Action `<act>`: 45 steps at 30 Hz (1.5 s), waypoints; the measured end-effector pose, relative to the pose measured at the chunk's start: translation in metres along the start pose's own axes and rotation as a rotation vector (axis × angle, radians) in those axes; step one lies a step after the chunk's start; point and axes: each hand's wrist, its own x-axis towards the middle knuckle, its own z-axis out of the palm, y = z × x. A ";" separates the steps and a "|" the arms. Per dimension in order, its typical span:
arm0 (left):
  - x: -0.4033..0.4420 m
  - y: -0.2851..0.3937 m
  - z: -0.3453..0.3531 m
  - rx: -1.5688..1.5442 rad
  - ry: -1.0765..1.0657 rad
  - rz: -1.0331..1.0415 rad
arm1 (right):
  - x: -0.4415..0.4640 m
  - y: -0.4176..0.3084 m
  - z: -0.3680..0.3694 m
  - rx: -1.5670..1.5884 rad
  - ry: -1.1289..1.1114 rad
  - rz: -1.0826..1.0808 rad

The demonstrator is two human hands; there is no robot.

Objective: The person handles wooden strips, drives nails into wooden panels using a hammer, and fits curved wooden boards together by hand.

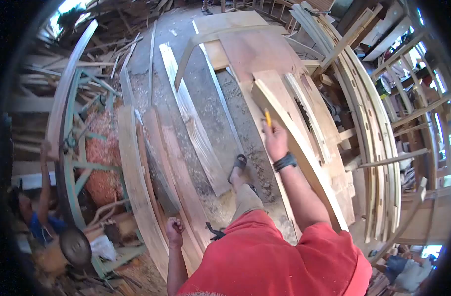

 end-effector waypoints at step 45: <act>0.677 0.067 1.020 1.246 -1.107 0.932 | 1.001 0.117 -0.175 -1.246 0.594 -0.144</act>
